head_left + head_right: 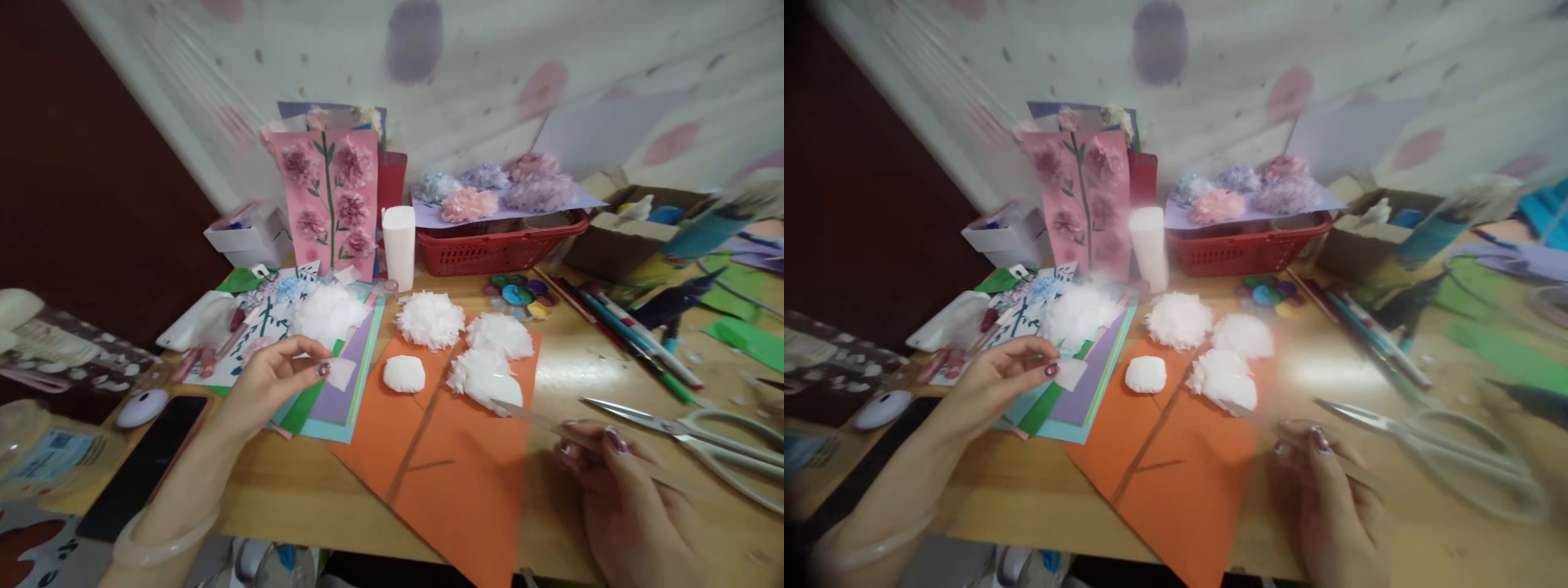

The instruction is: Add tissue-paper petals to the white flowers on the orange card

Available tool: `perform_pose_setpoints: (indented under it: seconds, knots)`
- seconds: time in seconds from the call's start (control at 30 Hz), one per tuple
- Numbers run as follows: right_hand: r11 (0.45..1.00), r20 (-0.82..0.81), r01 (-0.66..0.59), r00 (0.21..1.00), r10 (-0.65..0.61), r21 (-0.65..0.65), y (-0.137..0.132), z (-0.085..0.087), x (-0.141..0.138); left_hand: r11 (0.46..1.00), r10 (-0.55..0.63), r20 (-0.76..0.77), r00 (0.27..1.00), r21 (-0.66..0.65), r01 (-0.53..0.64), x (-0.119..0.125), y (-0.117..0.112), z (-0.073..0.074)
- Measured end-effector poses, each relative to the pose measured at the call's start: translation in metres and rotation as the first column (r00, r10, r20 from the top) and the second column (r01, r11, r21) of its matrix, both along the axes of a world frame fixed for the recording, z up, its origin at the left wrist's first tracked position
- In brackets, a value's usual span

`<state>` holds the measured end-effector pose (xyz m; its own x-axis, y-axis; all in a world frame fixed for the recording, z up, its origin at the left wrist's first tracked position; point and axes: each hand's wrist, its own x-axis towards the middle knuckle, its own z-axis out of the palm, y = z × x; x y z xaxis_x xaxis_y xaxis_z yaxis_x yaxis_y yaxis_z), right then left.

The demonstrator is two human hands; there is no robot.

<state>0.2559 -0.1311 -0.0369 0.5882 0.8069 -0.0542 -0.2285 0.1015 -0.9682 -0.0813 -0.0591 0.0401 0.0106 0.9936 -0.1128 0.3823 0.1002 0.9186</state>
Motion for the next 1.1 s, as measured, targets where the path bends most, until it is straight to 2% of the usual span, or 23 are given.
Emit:
perform_pose_setpoints:
  seconds: [0.07, 0.17, 0.23, 0.37, 0.57, 0.77, 0.87, 0.97, 1.1]
  knots:
    - [0.998, 0.063, -0.056, 0.997, 0.053, 0.037, -0.002, 0.002, -0.003, 0.990, -0.116, 0.196, 0.974, -0.053, 0.128, 0.025, -0.005, -0.001]
    - [0.972, 0.166, -0.224, 0.964, 0.210, 0.072, -0.005, 0.002, -0.004, 0.945, -0.290, 0.382, 0.878, -0.032, 0.326, 0.063, -0.006, -0.006]
    - [0.956, 0.186, -0.286, 0.945, 0.270, 0.068, -0.007, 0.000, -0.002, 0.913, -0.349, 0.430, 0.833, -0.045, 0.406, 0.084, -0.003, -0.010]
    - [0.937, 0.176, -0.335, 0.933, 0.315, 0.096, -0.011, -0.005, 0.000, 0.862, -0.435, 0.411, 0.801, -0.069, 0.503, 0.113, 0.007, -0.025]
    - [0.922, 0.148, -0.369, 0.925, 0.351, 0.117, -0.012, -0.002, 0.000, 0.862, -0.421, 0.371, 0.828, -0.120, 0.492, 0.126, 0.012, -0.046]
    - [0.935, 0.136, -0.322, 0.943, 0.303, 0.146, -0.010, 0.008, -0.004, 0.842, -0.376, 0.461, 0.804, -0.191, 0.504, 0.122, 0.009, -0.054]
    - [0.955, 0.108, -0.219, 0.974, 0.201, 0.201, -0.007, 0.010, -0.004, 0.861, -0.327, 0.501, 0.801, -0.192, 0.471, 0.121, 0.008, -0.053]
    - [0.978, 0.098, -0.122, 0.989, 0.107, 0.167, -0.004, 0.011, -0.005, 0.865, -0.293, 0.564, 0.772, -0.188, 0.465, 0.122, 0.007, -0.053]
    - [0.963, 0.119, -0.246, 0.965, 0.233, 0.111, -0.005, 0.010, -0.006, 0.885, -0.311, 0.486, 0.817, -0.165, 0.435, 0.126, 0.000, -0.057]
